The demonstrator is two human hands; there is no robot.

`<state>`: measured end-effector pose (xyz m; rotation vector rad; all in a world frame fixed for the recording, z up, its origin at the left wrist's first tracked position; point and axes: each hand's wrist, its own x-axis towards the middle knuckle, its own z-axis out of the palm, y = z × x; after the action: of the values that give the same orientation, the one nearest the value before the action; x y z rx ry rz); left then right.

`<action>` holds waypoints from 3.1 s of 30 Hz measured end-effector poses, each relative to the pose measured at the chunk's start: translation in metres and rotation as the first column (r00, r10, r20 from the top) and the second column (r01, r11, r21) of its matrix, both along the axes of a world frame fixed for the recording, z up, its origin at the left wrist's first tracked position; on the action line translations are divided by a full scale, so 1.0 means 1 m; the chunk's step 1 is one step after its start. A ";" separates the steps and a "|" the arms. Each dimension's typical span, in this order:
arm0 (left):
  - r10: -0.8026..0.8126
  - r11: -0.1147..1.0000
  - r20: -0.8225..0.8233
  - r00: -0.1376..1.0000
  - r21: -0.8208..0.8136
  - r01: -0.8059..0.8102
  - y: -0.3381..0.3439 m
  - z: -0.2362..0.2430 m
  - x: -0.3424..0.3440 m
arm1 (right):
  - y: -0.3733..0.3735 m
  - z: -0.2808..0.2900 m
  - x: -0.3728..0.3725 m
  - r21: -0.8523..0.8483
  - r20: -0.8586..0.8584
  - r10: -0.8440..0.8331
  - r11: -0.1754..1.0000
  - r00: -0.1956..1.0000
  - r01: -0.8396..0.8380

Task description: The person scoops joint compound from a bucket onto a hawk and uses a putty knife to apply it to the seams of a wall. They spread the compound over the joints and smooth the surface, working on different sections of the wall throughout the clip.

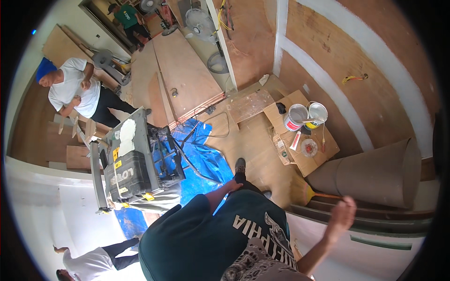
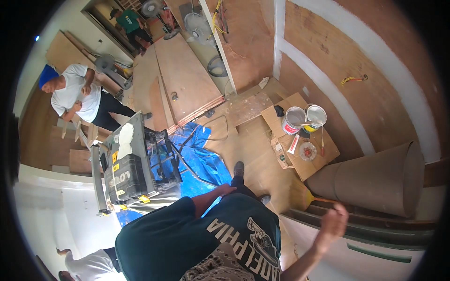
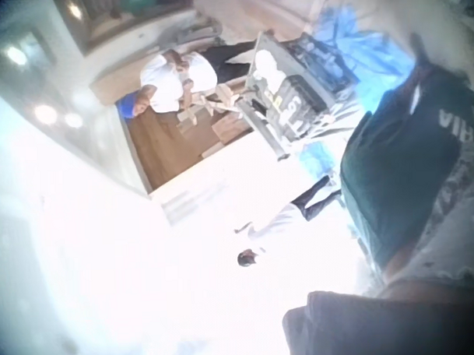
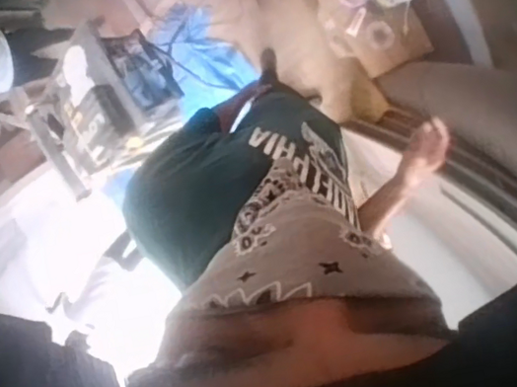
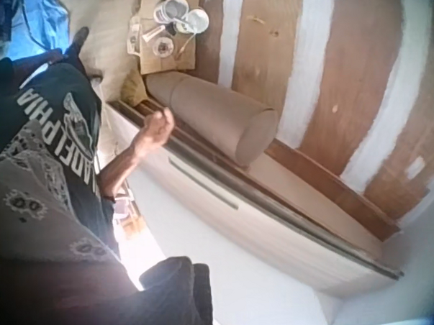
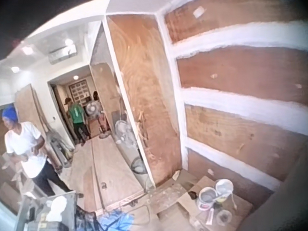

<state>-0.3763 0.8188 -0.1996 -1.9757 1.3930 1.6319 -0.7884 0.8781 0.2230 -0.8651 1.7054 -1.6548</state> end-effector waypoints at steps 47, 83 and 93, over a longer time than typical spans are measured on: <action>-0.486 0.809 -0.052 0.873 -0.406 0.426 -0.131 -0.004 0.028 | -0.037 -0.102 0.019 0.674 -0.449 0.687 0.680 0.572 -0.287; -0.007 0.944 -0.134 0.991 -0.326 -0.038 -0.141 0.041 0.039 | -0.156 -0.054 0.122 0.402 -0.490 0.648 0.761 0.583 -0.509; -0.118 0.974 -0.198 0.973 -0.216 0.074 -0.170 0.046 0.081 | -0.178 -0.079 0.148 0.495 -0.345 0.635 0.749 0.691 -0.441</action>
<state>-0.2951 0.6491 -0.1532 -1.8485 1.7746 1.7552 -0.6406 0.7004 0.1440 -1.5169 1.7476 -0.6857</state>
